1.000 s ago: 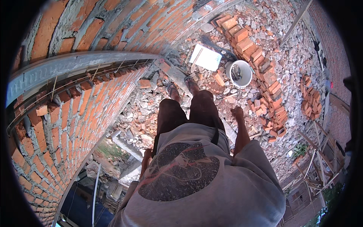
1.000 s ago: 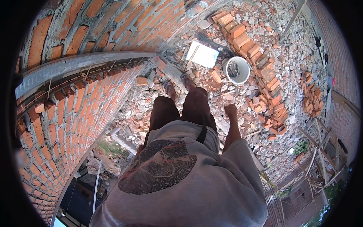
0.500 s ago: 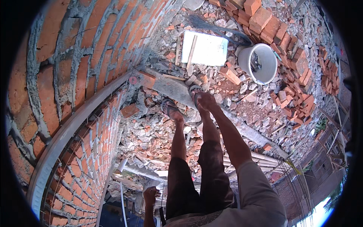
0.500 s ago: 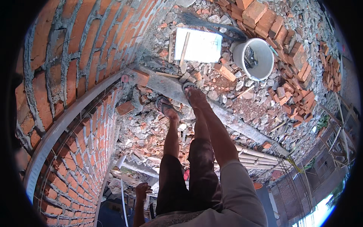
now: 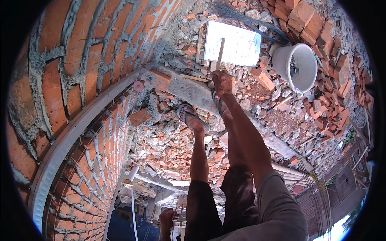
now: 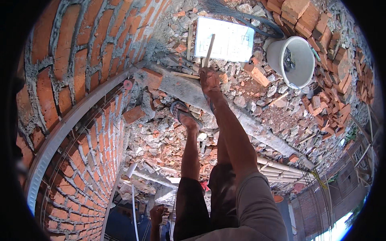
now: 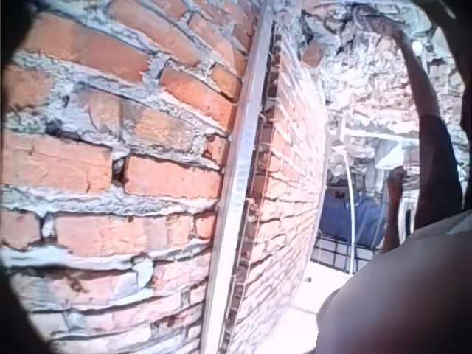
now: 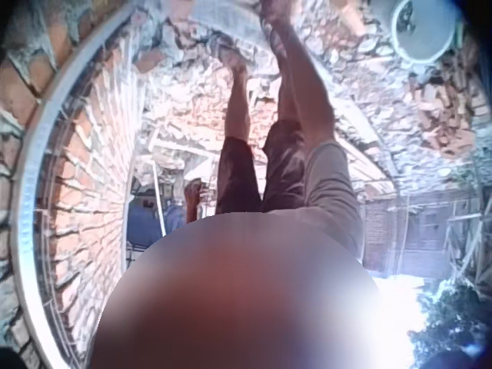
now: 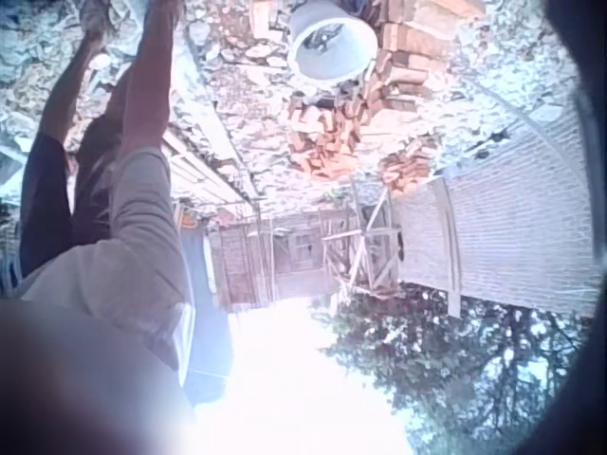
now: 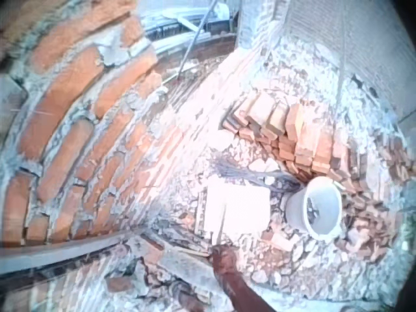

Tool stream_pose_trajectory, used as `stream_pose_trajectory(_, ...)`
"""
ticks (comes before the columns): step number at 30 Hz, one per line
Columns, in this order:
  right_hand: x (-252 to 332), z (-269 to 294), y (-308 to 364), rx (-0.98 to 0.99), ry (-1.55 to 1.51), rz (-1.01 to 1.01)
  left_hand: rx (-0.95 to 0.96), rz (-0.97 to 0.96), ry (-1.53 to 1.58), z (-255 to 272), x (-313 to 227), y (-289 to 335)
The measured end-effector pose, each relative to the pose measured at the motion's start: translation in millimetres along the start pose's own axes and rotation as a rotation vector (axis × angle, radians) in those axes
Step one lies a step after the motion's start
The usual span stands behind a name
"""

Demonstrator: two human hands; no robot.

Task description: The person secures a vertical metal frame to a brick wall using wire ties. They wrap wire around the frame and wall, twist it tight, and use a wooden stick to adjust the frame's position.

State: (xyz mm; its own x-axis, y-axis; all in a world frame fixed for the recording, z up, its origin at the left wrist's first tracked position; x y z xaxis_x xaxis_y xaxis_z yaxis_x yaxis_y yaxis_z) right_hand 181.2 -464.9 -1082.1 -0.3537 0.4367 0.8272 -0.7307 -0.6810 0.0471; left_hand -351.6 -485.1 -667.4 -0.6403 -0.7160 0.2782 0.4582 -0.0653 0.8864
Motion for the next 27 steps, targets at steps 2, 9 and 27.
stream_pose_trajectory(2, 54.1, 53.6, 27.5, 0.018, -0.057, -0.032, -0.01, -0.204, -0.057, -22.9, -50.9, 23.0)
stream_pose_trajectory(9, 307.9, 273.4, 34.3, 0.701, 0.126, 0.04, -0.561, -1.24, -0.67, -60.9, -212.1, 255.2)
stream_pose_trajectory(27, 737.3, 444.3, -49.2, 0.788, -0.568, 0.47, -1.944, -1.688, 0.186, 228.9, -112.4, 611.5)
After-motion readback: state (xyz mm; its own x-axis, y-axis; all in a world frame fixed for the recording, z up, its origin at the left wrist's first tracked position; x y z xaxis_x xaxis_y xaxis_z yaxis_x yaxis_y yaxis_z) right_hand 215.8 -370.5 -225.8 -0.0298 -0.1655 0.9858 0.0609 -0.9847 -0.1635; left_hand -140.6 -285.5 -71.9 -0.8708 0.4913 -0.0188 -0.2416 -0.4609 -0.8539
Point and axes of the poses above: each hand's wrist, its own y-axis away from the middle knuckle, its own z-axis out of the back of the hand, x = y × z, the point moved 2 cm from there along -y, towards the middle knuckle, and after that the axes turned 12 degrees about z, right-handed, at the moved point
